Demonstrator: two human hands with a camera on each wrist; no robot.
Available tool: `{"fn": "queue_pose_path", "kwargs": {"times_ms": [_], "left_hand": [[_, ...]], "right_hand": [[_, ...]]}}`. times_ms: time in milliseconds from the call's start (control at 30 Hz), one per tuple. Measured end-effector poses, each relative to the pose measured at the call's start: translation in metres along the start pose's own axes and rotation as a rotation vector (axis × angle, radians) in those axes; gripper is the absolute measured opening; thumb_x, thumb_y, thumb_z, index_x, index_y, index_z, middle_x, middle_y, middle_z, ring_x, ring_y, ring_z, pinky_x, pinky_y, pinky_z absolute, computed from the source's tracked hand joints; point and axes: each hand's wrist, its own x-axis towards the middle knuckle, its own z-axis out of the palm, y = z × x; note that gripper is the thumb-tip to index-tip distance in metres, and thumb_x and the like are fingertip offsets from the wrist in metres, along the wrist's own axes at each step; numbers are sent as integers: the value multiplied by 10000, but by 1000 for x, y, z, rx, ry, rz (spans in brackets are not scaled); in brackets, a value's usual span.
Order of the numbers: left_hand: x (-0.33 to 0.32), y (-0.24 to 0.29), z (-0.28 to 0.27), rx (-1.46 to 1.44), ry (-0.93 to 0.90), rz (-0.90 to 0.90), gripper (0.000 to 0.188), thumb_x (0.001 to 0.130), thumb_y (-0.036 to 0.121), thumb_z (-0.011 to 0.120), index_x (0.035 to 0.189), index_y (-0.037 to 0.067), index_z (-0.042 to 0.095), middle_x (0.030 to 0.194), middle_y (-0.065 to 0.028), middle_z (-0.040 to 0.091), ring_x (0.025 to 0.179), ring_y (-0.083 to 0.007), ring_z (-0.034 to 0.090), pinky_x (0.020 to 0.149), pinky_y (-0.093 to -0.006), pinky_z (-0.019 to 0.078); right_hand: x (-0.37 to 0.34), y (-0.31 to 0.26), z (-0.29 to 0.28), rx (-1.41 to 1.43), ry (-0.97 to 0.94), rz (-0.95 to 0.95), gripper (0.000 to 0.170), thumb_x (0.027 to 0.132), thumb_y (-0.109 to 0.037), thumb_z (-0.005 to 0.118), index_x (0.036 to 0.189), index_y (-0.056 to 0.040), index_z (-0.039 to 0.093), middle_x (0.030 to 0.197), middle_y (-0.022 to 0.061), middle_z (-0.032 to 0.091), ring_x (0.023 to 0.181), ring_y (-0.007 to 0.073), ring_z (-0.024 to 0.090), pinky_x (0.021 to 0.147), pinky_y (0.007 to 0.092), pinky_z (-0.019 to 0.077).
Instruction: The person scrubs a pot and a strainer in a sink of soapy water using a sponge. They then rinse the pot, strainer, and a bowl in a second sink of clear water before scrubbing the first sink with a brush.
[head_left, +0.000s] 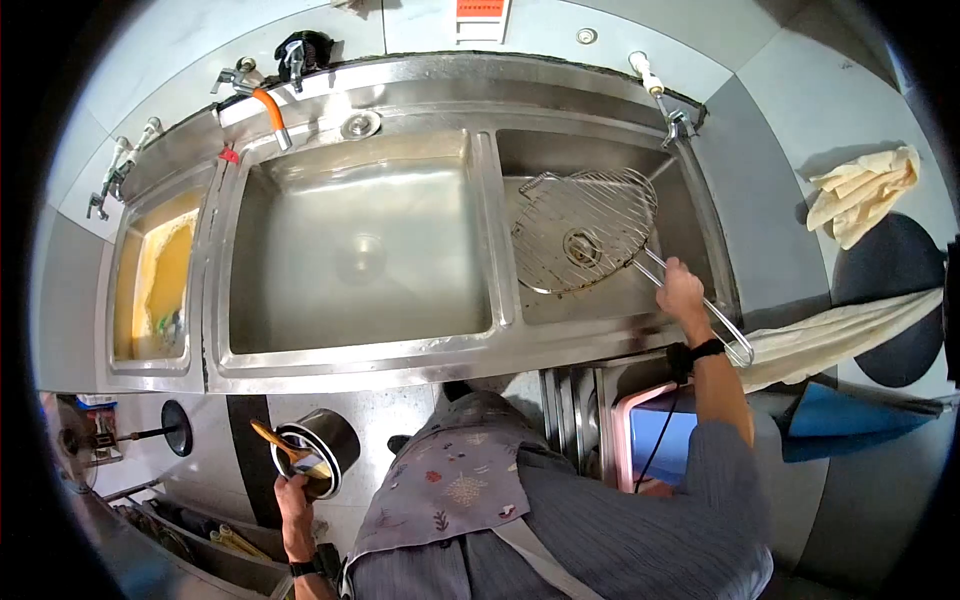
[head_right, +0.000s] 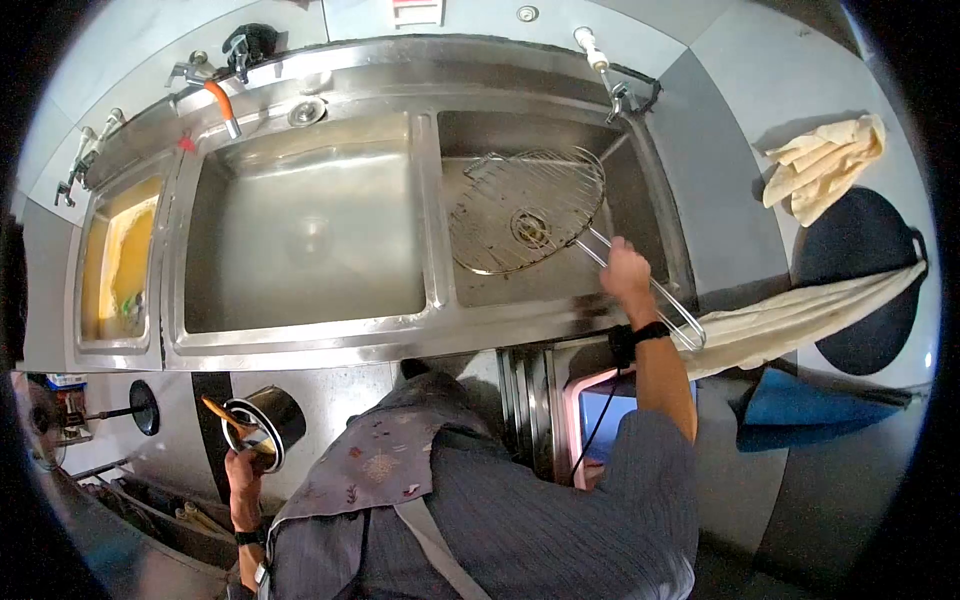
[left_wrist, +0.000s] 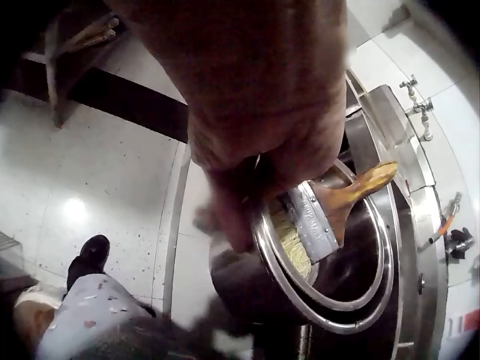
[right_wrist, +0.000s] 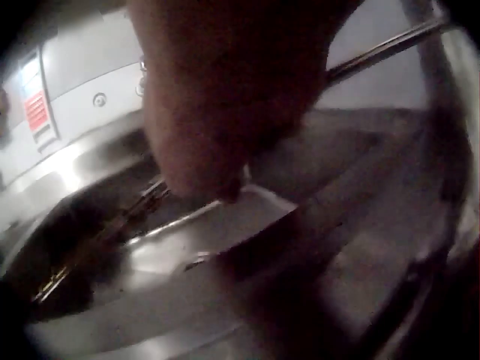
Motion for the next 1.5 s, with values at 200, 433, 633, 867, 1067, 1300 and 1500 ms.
{"fn": "queue_pose_path", "kwargs": {"times_ms": [200,433,633,867,1067,1300,1500], "left_hand": [[6,-13,-27,11,-16,25,80,837,0,544,895,54,532,733,19,467,545,-96,403,494,-328,332],[4,-36,-96,-30,-13,6,337,773,-52,525,1100,-74,606,981,-98,655,778,-225,663,672,-351,540],[1,-67,-171,65,110,-27,418,751,-68,519,1158,-75,614,994,-89,669,781,-222,668,678,-342,541],[-15,-95,-187,-105,81,-42,618,712,-106,485,1314,-16,594,1091,-99,685,853,-239,706,750,-356,597],[-21,-95,-196,-186,84,4,250,806,-74,566,1027,-15,665,838,-62,649,673,-217,657,606,-360,535],[-29,-113,-237,-91,149,72,209,814,-22,598,1005,-77,663,847,-112,686,643,-221,664,563,-373,553],[-54,-113,-254,-138,349,4,174,816,-12,610,954,-99,670,807,-139,696,628,-262,677,564,-412,572]], "right_hand": [[-60,-25,-39,-54,306,31,342,758,-45,704,1042,4,519,981,265,641,873,468,676,756,549,548],[-81,-27,-83,-54,216,57,384,766,-128,760,1083,-31,564,1053,232,694,945,451,691,832,541,554],[-66,9,-82,18,-125,126,430,752,-256,801,1096,-28,679,1031,241,727,1043,441,682,883,499,541],[-137,-62,-23,284,160,228,432,802,-279,821,1101,-48,612,992,235,730,1004,471,683,863,538,534],[-178,-188,-31,304,340,41,471,794,-259,855,1110,-50,574,968,218,713,920,470,675,758,542,510],[-182,-356,-49,413,287,-243,529,793,-310,852,1129,-22,562,1069,184,708,1004,405,677,808,516,514],[-199,-520,-60,606,-15,-505,527,732,-366,882,1004,-24,588,808,116,624,687,215,598,648,379,504]]}}
